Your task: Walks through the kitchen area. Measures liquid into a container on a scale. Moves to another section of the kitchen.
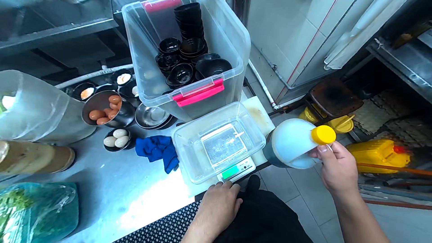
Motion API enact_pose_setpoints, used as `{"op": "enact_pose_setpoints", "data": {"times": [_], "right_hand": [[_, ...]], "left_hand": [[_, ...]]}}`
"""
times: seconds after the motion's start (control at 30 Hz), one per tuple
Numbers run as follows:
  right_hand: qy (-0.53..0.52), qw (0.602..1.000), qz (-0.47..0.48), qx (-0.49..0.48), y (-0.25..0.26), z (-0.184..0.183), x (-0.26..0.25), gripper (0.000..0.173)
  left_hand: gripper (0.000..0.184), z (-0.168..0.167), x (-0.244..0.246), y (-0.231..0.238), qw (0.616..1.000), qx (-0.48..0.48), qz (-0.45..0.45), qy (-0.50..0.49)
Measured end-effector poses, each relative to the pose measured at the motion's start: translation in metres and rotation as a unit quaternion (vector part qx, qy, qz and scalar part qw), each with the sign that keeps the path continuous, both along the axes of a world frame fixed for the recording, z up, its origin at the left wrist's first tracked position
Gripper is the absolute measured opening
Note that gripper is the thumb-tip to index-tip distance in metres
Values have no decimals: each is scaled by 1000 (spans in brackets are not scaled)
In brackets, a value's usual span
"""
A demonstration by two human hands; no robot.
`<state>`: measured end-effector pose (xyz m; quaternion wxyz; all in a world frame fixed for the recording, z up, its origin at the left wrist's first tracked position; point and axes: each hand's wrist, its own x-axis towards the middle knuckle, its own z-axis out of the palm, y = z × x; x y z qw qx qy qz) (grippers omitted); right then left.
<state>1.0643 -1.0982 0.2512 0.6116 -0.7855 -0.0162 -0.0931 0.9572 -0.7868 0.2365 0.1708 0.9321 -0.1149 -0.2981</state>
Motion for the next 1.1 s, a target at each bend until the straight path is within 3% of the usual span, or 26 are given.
{"op": "enact_pose_setpoints", "data": {"times": [0.87, 0.97, 1.1], "right_hand": [[1, 1000, 9, 11, 0, 2, -1, 22], [-1, 1000, 12, 12, 0, 1, -1, 22], [4, 1000, 4, 15, 0, 3, -1, 23]], "left_hand": [[38, 0, 6, -1, 998, -13, -35, 45], [35, 1, 2, -3, 997, -59, -42, -12], [38, 29, 12, -7, 979, -198, -53, -17]]}}
